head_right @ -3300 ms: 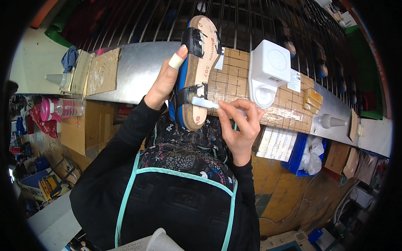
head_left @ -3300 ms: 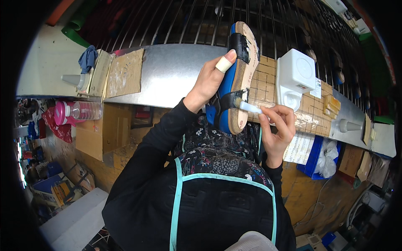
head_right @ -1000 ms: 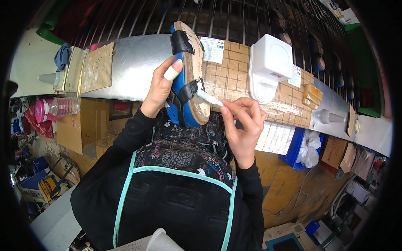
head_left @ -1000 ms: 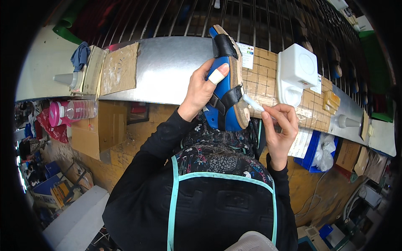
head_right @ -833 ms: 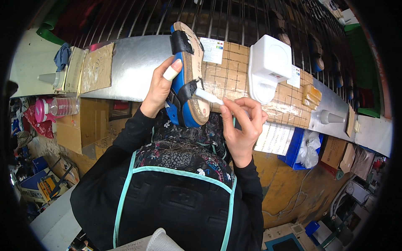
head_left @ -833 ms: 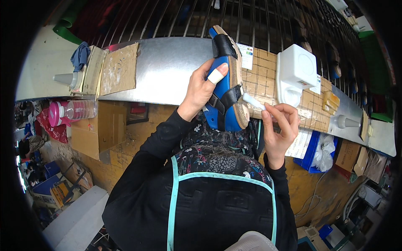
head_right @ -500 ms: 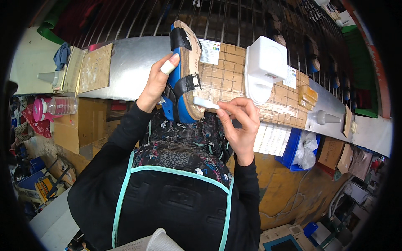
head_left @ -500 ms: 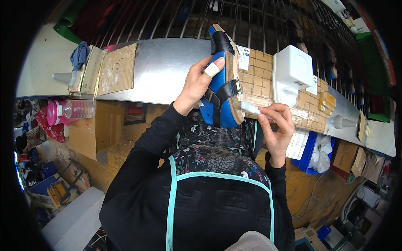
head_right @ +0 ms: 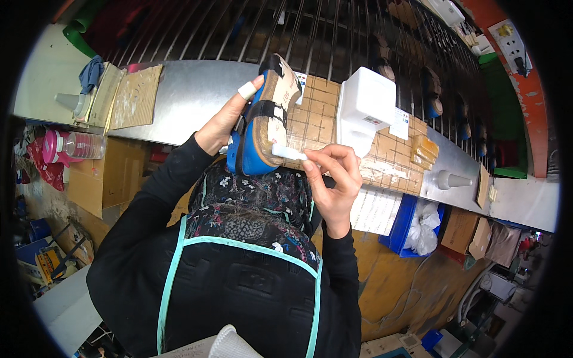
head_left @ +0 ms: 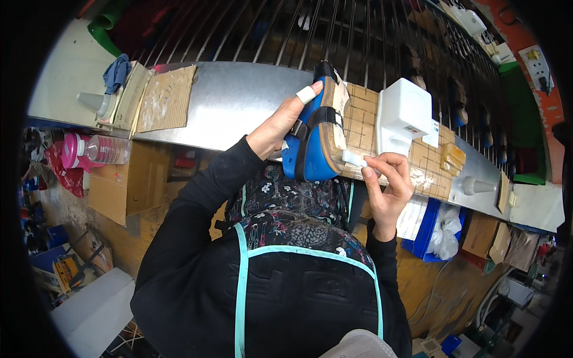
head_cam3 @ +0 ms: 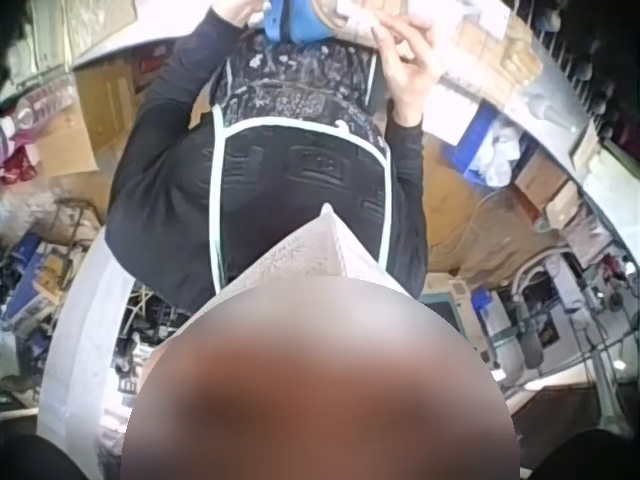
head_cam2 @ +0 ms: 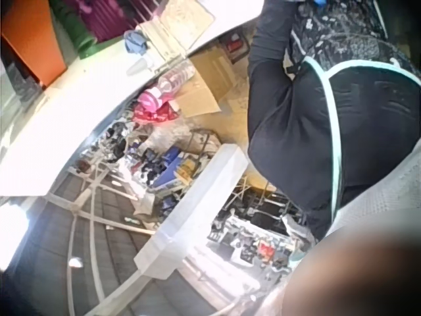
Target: The person applies glue to the sole and strap areas of a blue sandal using a small brush. They repeatedly dip the brush into a white container and spread the adhesive along the edges and seams of the sandal.
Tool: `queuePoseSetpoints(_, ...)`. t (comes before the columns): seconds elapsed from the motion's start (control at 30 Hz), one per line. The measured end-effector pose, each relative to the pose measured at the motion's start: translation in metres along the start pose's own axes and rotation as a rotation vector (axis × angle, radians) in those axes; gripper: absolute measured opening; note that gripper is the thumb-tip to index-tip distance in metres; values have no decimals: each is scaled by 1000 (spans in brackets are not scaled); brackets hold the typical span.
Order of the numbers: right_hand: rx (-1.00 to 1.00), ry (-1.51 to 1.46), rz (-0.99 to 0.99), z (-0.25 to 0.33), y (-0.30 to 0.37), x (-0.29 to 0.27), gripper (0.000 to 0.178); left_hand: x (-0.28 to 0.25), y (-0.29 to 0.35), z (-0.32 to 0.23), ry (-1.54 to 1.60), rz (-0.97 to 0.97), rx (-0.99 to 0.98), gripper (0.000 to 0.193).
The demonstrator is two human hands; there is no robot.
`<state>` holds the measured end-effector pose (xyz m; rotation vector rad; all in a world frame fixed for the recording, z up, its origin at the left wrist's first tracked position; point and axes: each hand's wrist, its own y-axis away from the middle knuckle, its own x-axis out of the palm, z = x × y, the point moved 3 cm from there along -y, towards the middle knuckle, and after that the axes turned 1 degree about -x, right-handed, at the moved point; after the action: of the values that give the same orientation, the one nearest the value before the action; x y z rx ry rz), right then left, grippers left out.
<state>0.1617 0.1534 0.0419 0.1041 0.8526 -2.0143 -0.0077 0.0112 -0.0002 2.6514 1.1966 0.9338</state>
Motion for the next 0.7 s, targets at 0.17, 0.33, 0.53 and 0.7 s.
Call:
queuePoseSetpoints(0.17, -73, -22, 6, 3, -9, -3, 18, 11, 1, 8, 105, 45, -139, 68)
queuePoseSetpoints(0.33, -127, -70, 37, 7, -18, -1, 17, 17, 6, 19, 267, 243, -234, 63)
queuePoseSetpoints(0.53, -200, -85, 171, 7, -32, 2, 18, 9, 6, 49, 516, 653, -467, 57)
queuePoseSetpoints(0.7, -175, -156, 326, 1, -40, 5, 17, 11, 35, 78, 683, 801, -647, 64)
